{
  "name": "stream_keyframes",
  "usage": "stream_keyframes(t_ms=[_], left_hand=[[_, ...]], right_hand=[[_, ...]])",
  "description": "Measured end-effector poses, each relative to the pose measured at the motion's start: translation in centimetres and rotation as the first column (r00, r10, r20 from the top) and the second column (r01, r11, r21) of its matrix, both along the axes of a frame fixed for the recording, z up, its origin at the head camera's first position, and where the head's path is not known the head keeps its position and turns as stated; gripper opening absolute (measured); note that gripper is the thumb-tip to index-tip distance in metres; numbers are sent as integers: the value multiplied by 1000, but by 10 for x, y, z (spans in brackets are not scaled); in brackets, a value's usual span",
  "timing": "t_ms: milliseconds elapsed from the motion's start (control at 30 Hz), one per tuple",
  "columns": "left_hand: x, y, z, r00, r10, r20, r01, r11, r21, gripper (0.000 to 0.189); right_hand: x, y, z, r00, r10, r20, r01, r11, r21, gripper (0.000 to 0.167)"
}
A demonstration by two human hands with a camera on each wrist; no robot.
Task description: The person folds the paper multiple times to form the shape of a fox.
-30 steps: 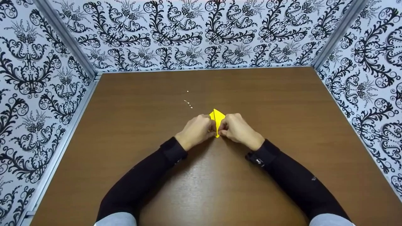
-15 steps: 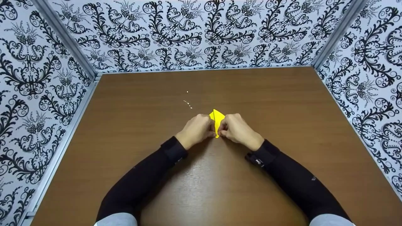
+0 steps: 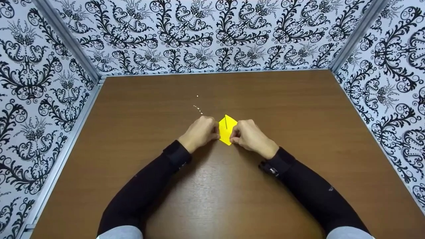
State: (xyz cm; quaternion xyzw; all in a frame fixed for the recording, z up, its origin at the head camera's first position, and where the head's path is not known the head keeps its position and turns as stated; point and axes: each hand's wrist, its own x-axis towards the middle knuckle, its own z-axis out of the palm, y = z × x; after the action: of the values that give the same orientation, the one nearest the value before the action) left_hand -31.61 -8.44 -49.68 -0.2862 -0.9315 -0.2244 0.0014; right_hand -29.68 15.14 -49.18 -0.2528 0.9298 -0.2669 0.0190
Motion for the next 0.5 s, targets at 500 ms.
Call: stream_keyframes(t_ms=[500], left_hand=[[-17, -29, 6, 993, 112, 34, -112, 994, -18, 18]], right_hand=[[0, -1, -1, 1000, 0, 2, 0, 1000, -2, 7]])
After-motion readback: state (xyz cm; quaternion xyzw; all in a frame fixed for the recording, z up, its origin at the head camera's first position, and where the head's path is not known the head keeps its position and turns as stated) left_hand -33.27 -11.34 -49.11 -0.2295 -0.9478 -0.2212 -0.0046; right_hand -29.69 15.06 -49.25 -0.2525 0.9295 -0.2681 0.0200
